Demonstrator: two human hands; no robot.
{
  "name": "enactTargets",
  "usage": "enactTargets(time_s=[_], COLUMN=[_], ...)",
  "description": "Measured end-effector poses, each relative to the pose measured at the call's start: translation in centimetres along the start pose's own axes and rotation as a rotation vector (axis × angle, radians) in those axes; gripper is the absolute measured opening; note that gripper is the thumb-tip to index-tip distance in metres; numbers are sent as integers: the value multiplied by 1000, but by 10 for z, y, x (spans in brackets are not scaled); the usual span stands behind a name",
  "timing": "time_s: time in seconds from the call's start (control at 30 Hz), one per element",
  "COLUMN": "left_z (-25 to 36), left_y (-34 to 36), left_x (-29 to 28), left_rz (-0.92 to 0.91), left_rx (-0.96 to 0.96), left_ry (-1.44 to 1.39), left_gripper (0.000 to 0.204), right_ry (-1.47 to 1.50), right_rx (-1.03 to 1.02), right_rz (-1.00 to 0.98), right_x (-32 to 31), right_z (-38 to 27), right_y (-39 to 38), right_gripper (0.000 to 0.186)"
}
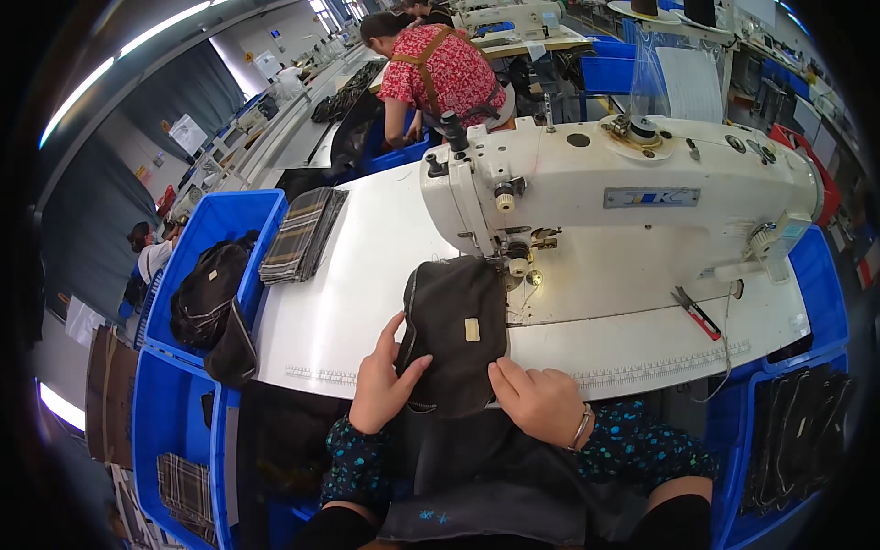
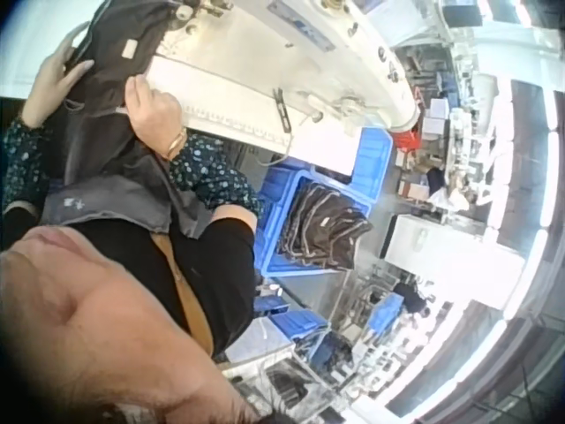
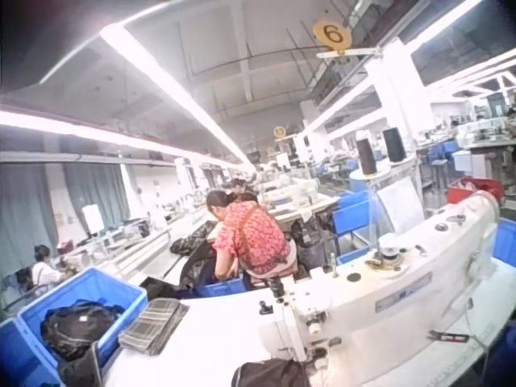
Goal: The person operates an industrial sewing machine to stitch zippers onto small fabric pouches. They repeatedly pick up pouches from a blue bin, align the zipper under the needle, sew the seam, and place the finished items into a separate bin.
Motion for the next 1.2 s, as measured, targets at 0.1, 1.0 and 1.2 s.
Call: enactTargets(time_s=[0.1,1.0,1.2], left_z=[-10,37,44], left_y=[7,-54,-51], left_x=[11,49,58], left_rz=[55,131,87], left_rx=[2,555,649], left_ry=[-537,114,173], left_gripper=[60,58,38], right_ry=[-30,1239,454], right_rx=[23,677,395], right_rz=[50,-519,-213], right_x=[0,27,0], right_z=[2,-19,-14], right_y=[-14,-23,-13], right_gripper=[23,41,24])
Point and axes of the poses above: each hand's wrist, its own y-axis towards the middle knuckle, its own x-axis out of the palm, z = x × y, the point moved 7 cm from there along y, towards the middle knuckle, and after that the axes turned 11 degrees about -y, right-handed, at the moved point
